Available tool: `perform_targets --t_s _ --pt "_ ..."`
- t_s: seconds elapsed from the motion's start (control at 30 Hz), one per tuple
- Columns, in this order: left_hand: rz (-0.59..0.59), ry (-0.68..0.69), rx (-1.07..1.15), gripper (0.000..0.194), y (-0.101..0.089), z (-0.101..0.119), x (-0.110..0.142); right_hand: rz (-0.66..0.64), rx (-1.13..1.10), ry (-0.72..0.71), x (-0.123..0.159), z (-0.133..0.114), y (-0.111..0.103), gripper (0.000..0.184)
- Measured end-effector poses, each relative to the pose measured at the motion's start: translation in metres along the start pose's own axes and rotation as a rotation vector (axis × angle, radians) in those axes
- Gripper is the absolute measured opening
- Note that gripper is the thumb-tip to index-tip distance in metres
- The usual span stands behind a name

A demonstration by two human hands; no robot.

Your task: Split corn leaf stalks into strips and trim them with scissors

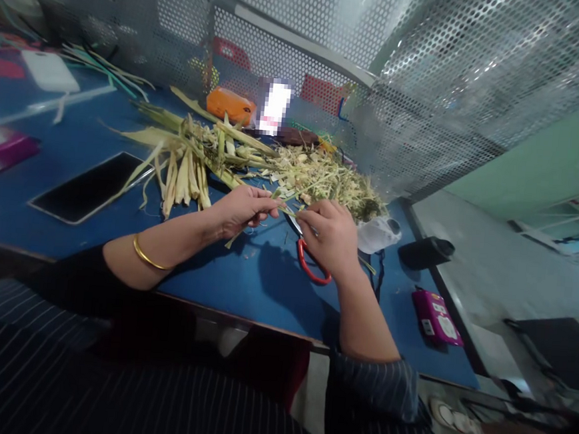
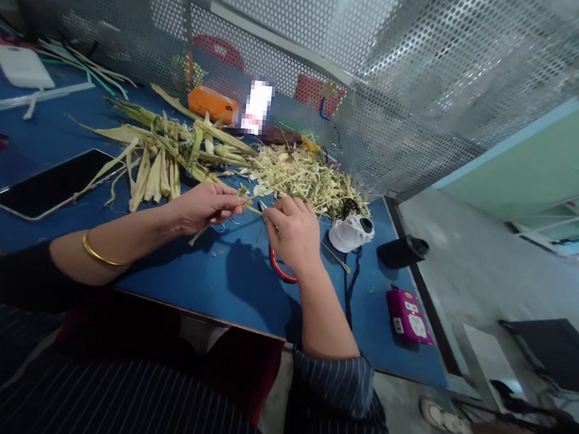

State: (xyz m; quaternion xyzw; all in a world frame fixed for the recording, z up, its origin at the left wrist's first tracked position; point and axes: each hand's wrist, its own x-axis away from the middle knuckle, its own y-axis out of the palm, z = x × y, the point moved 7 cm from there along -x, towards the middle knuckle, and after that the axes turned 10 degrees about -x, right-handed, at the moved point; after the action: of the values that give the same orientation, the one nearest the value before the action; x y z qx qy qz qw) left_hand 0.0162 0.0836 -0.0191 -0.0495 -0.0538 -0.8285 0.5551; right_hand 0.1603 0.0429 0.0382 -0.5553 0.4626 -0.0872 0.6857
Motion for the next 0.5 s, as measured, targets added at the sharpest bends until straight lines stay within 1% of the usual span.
perform_targets --t_s 0.1,0.17,0.23,0.3,0.4,0.47,0.5 --pt "0.031 0.057 -0.097 0.029 -0.001 0.003 0.001 -0.028 0.067 -0.008 0.0 -0.003 0.001 0.021" --pt "0.039 0.075 -0.138 0.03 -0.001 0.005 0.001 -0.041 -0.015 0.031 0.0 -0.004 0.002 0.021" --pt "0.037 0.089 -0.153 0.029 -0.001 0.007 0.002 -0.038 -0.268 0.112 0.001 -0.003 0.003 0.026" --pt "0.023 0.096 -0.155 0.027 0.0 0.009 0.002 -0.017 -0.599 0.236 0.003 0.0 0.005 0.028" --pt "-0.027 0.063 -0.131 0.025 0.003 0.008 0.004 0.006 -1.036 0.414 0.007 0.006 0.014 0.017" --pt "-0.06 0.04 -0.093 0.024 0.005 0.006 0.004 -0.008 -1.232 0.46 0.008 0.005 0.019 0.014" --pt "-0.068 0.037 -0.075 0.024 0.005 0.006 0.003 -0.017 -1.281 0.458 0.008 0.004 0.021 0.014"
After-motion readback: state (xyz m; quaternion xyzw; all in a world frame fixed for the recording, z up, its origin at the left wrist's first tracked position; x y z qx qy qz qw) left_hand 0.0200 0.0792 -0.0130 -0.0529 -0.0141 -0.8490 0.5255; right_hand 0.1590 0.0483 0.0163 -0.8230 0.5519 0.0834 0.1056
